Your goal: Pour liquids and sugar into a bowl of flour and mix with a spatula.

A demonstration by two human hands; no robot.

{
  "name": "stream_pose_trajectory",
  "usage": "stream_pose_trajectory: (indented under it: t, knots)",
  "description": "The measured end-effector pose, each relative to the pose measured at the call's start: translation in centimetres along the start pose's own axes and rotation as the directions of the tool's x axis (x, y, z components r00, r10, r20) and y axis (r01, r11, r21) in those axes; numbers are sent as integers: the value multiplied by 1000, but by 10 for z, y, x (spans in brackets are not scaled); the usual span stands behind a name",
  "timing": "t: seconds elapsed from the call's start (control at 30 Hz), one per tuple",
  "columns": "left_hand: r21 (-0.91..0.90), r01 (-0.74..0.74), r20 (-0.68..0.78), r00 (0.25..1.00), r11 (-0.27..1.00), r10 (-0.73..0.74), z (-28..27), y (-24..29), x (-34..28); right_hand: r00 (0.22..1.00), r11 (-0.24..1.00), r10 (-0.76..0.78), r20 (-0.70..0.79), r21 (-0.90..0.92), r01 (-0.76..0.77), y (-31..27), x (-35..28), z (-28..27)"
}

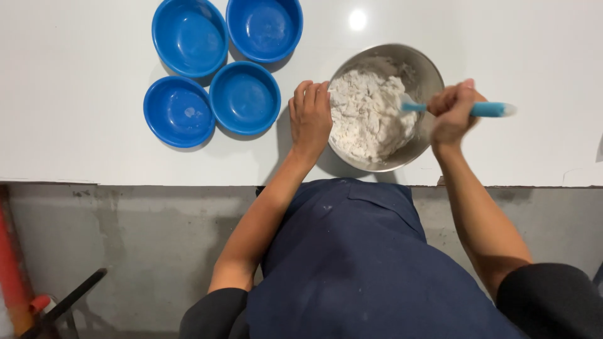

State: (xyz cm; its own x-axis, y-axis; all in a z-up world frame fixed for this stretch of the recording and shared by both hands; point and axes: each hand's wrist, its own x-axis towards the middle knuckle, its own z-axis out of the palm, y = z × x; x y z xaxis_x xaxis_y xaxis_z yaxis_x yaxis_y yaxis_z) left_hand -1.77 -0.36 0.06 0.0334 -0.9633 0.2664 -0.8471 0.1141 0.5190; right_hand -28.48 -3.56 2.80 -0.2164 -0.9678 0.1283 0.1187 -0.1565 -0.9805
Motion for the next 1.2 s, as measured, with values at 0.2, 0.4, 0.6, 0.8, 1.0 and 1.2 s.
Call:
stream_pose_trajectory:
  t: [0.2,0.4,0.6,0.8,1.0,1.2]
  knots:
    - [-84,28,27,999,996,-26,-1,2,-5,994,997,82,-73,19,-81,2,-31,-20]
    - [-108,24,18,1000,994,-22,8,-3,-9,981,948,174,-88,286,-142,49,-27,44]
    - [-109,30,7,1000,994,-30,3,-5,-12,999,943,-35,-31,329,43,31,22,42]
    - [-92,24,20,1000,995,-23,5,-6,-13,995,975,-48,90,221,27,52,-18,47]
    - [-83,20,2,1000,996,-20,-2,3,-8,966,971,178,185,127,-203,17,-40,-10]
    - [-83,1,5,1000,997,-1,-1,1,-9,993,974,-43,-106,215,66,-15,-19,-8]
